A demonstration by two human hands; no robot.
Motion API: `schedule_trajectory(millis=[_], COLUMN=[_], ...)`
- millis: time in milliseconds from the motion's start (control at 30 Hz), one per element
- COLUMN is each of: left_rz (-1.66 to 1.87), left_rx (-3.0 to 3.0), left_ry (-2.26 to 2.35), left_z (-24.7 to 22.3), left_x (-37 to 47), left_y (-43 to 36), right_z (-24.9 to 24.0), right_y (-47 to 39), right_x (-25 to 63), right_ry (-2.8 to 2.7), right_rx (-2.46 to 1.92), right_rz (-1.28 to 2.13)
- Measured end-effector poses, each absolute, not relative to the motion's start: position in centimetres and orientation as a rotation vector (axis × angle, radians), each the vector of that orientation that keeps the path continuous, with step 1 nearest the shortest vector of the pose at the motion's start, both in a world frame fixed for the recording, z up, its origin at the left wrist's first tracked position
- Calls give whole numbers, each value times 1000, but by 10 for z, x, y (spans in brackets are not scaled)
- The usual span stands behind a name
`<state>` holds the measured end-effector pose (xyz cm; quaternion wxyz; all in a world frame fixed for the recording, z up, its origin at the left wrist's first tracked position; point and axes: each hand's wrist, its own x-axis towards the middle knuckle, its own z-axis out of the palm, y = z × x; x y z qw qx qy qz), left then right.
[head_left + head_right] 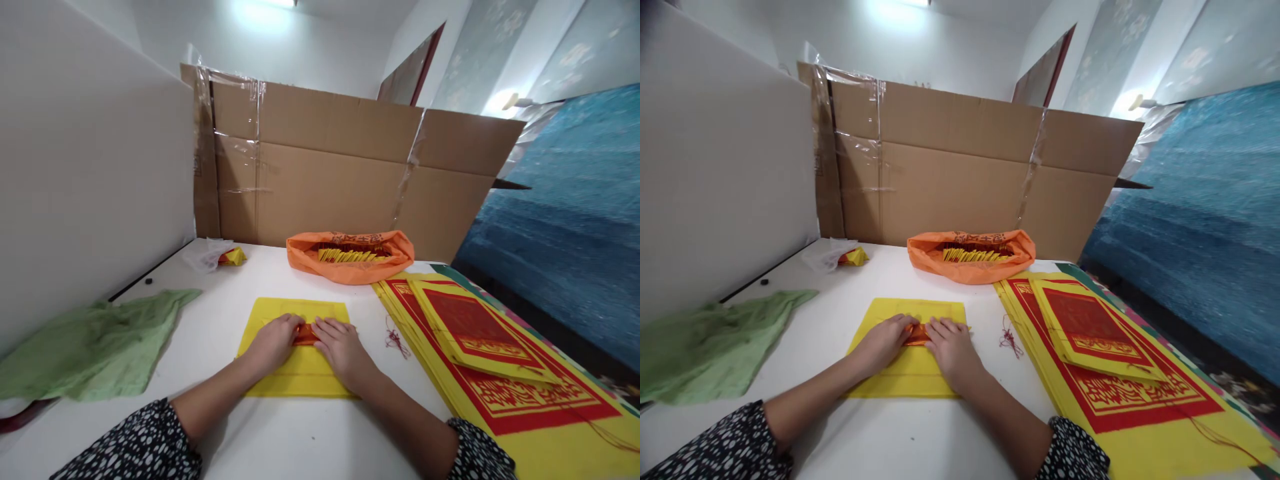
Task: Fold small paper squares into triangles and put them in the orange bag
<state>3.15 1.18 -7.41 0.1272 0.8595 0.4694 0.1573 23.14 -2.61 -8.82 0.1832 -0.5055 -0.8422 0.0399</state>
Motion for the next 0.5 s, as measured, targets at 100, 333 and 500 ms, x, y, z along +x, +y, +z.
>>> schedule_trajectory(millis=[100, 333, 500], left_rz=[434, 293, 120], left_rx=[2575, 2604, 2463], left_ry=[1364, 946, 849], left_z=[-72, -56, -38], left_x=[29, -1, -6], left_y=[11, 34, 52], right_z=[-88, -75, -62], right_y=[-30, -44, -40], right_x=[228, 231, 239], right_ry=[-2425, -2584, -2668], right_rx=[-1489, -1455, -1379], right_rz=[191, 515, 784])
